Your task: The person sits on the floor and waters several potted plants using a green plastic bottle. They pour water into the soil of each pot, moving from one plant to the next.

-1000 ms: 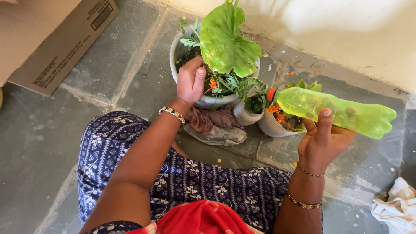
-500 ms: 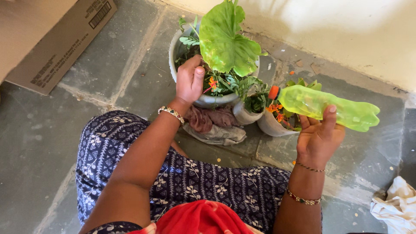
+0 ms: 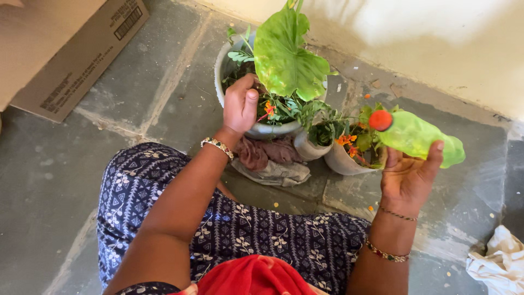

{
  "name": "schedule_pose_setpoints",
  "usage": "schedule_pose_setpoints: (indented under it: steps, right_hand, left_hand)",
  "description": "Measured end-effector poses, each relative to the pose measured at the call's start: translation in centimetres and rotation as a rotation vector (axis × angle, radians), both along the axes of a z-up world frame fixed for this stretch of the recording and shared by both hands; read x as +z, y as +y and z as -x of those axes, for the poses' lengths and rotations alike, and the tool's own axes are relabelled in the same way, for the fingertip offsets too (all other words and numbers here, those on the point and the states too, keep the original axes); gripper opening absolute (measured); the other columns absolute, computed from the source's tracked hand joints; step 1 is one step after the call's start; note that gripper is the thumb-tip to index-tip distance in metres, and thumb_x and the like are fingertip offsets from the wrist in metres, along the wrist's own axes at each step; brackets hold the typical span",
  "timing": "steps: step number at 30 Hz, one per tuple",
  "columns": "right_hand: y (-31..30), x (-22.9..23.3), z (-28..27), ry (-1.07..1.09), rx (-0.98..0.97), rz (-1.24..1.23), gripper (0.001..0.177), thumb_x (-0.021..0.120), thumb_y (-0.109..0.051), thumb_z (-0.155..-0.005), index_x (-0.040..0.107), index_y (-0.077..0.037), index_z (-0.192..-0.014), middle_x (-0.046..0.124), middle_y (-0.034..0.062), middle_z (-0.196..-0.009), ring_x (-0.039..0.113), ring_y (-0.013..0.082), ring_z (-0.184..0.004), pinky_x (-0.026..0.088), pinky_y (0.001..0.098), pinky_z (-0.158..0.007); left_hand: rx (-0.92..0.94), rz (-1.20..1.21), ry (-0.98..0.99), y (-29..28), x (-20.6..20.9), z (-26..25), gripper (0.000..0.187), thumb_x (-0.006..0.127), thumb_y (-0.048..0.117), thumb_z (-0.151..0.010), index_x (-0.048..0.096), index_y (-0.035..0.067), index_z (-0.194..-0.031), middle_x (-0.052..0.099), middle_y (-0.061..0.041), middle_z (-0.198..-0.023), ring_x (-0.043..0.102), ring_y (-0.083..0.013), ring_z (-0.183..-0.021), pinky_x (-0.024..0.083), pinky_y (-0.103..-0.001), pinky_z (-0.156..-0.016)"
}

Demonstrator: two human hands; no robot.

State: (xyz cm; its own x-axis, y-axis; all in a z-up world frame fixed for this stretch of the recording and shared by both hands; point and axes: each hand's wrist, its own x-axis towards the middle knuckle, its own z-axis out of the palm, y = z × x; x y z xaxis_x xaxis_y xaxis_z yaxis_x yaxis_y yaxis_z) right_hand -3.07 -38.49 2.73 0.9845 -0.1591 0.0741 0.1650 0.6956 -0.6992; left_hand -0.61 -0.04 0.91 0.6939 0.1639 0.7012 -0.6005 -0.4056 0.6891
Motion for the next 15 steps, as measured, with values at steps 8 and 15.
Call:
schedule_pose_setpoints:
  steps: [8,15]
  right_hand:
    - [-1.3,0.3,0.4,-0.038,0.002,-0.117,0.059,0.073,-0.045,-0.103,0.058,-0.009,-0.146,0.067,0.0073,-0.147,0.066,0.0223,-0.135,0.062,0.0386,-0.114]
    - [1.1,0.8,0.5,-0.055,-0.068,-0.014,0.052,0.071,-0.044,-0.110,0.057,-0.011,-0.147,0.062,0.0043,-0.143,0.063,0.0204,-0.133,0.060,0.0364,-0.118]
  left_hand:
    - [0.002,-0.001,0.006,0.2,-0.3,0.0,0.082,0.030,0.071,-0.107,0.062,-0.004,-0.101,0.061,-0.021,-0.090,0.063,-0.0407,-0.087,0.049,-0.044,-0.078]
    - [-0.009,0.025,-0.031,0.5,-0.1,0.0,0.087,0.028,0.074,-0.106,0.064,-0.005,-0.110,0.063,-0.021,-0.099,0.063,-0.0397,-0.095,0.050,-0.042,-0.087]
